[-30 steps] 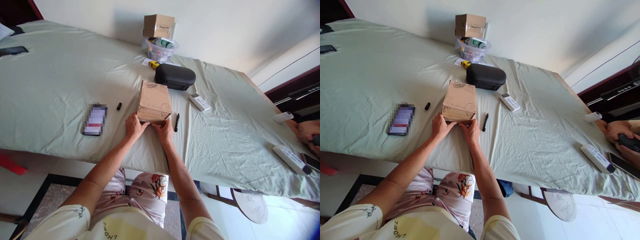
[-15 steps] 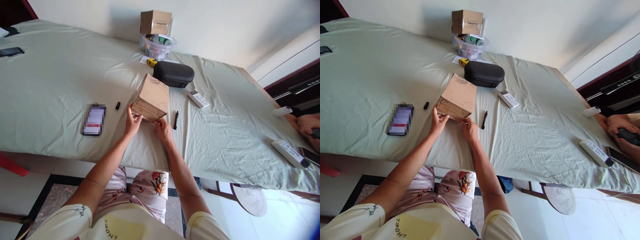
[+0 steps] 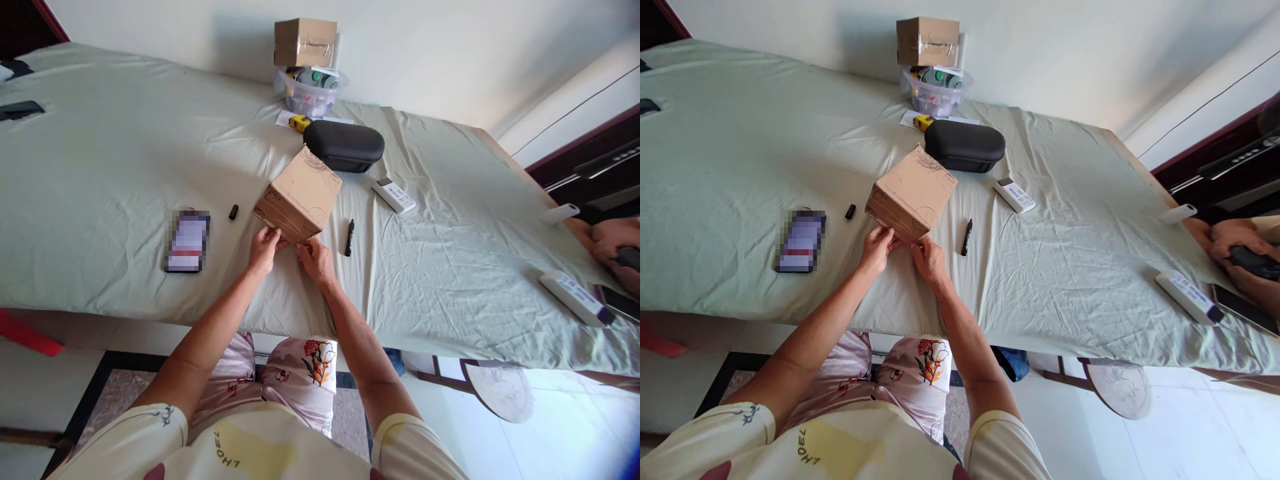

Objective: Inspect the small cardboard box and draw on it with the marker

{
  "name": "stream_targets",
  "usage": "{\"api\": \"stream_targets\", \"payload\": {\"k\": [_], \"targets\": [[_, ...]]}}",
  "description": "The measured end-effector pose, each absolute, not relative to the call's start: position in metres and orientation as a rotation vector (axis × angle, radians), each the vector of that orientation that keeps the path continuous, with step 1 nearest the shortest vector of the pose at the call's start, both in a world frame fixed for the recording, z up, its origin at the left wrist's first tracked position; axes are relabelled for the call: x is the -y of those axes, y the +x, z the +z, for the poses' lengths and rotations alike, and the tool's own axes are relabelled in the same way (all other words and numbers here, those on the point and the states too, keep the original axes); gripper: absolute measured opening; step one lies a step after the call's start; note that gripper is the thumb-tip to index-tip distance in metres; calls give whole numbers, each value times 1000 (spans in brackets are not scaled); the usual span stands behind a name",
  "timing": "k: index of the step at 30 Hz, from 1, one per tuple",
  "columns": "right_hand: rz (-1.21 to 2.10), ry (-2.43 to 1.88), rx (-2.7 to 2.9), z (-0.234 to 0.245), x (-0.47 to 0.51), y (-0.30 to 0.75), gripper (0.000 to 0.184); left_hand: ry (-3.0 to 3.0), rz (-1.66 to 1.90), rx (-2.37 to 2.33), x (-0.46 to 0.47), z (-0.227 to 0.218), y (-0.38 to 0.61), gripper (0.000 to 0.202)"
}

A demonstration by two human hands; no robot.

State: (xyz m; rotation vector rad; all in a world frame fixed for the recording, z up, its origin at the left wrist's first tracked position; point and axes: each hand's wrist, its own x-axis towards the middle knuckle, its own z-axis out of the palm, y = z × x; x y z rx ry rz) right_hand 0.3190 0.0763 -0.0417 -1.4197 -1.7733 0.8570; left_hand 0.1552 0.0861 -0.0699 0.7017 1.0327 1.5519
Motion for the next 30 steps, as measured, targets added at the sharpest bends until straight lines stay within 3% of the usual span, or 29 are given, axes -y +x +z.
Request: {"api": "stream_targets", "payload": {"k": [2,6,21,30], "targets": [[872,-1404,1762,-41,-76,319,23,699,1492,-1035,-86,-69,156,39],[851,-1386,1770,-43,-78,319,25,692,1483,-1071,-85,-67,157,33],[614,-1182,1435,-38,-85,340,61,916,1544,-1284,-88,-70,153,42],[582,-1271,1553,-34,-85,342,31,1121,1598,-1568,-88,-69,142,25]]}}
